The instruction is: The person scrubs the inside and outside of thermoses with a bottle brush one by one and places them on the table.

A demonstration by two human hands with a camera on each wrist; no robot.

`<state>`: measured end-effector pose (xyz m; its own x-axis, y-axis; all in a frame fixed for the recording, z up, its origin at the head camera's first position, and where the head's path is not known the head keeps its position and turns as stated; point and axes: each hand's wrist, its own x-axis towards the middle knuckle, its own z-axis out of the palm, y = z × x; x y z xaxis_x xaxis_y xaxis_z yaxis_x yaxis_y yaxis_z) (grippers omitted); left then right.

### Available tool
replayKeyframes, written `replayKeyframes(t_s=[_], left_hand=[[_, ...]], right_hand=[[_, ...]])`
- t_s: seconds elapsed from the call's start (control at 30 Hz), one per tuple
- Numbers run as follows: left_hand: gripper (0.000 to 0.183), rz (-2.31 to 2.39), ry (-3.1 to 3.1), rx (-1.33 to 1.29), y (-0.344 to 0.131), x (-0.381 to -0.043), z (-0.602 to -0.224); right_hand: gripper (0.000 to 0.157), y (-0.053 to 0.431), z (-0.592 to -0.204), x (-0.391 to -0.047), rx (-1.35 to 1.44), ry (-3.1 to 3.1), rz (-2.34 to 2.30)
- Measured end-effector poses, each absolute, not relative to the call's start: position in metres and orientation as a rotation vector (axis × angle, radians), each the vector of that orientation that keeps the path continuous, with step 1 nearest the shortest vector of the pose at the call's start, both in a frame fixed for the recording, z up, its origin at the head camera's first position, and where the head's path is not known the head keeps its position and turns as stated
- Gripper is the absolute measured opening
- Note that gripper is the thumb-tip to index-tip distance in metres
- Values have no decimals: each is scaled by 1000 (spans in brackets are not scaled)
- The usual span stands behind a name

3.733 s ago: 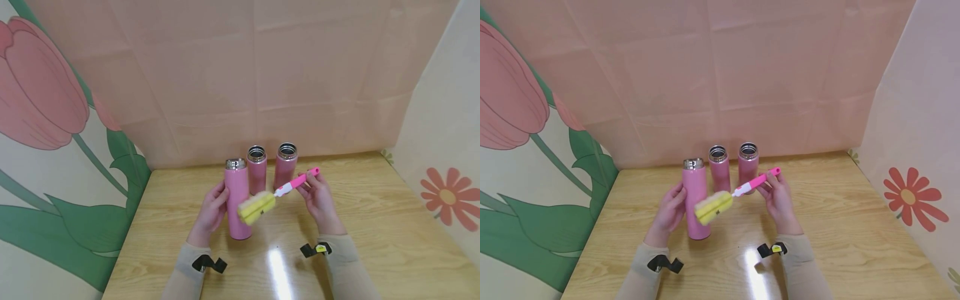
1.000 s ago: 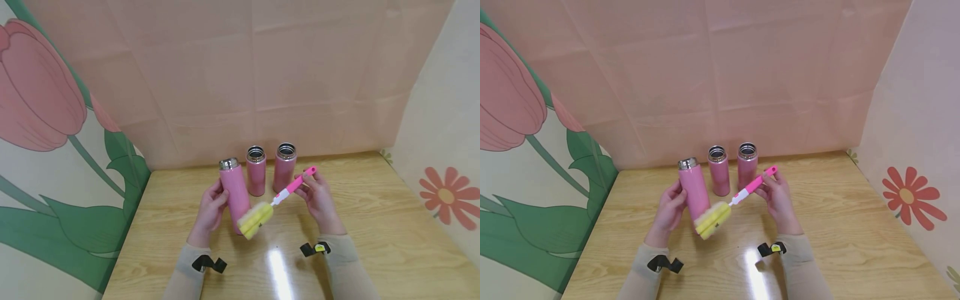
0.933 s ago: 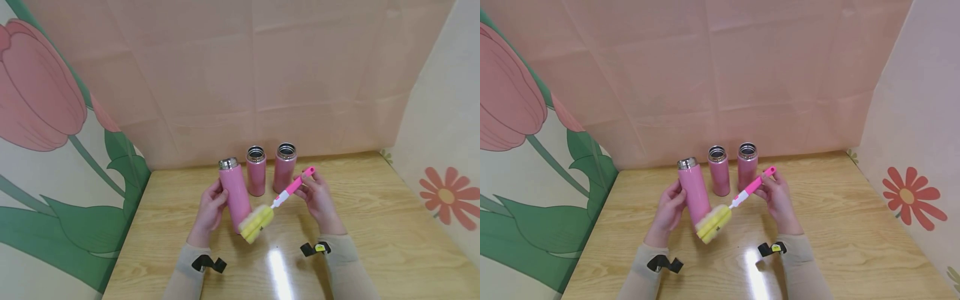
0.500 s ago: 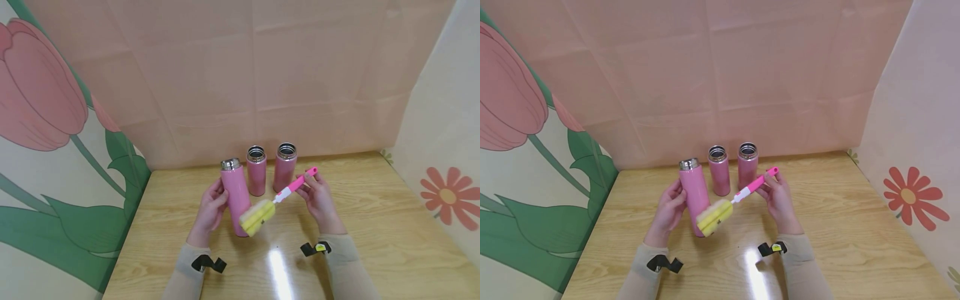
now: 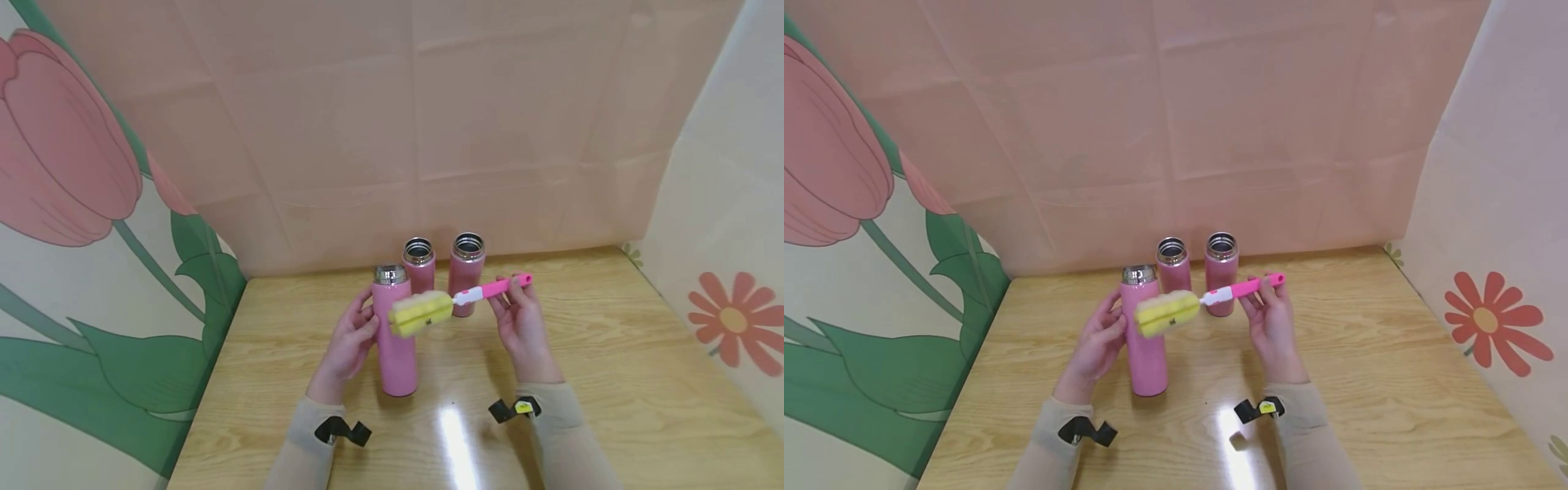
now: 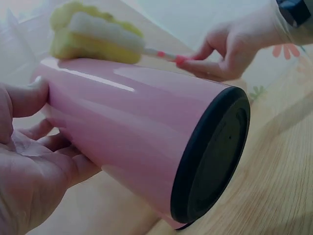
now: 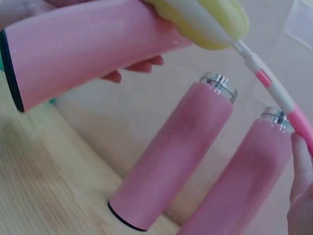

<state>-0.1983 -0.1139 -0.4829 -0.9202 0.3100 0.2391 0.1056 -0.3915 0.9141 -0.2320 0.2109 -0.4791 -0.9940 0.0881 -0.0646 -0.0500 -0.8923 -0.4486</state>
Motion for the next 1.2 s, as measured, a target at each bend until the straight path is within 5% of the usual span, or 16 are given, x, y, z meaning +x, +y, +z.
replayKeyframes(t_s=[0.47, 1.2], left_hand=[[88, 2308, 1923, 450, -109, -197, -480], [71, 2270, 2131, 491, -114, -199, -477]], right_hand=[[4, 196, -468, -222, -155, -596, 2900], [4, 196, -465, -222, -170, -474, 2898]])
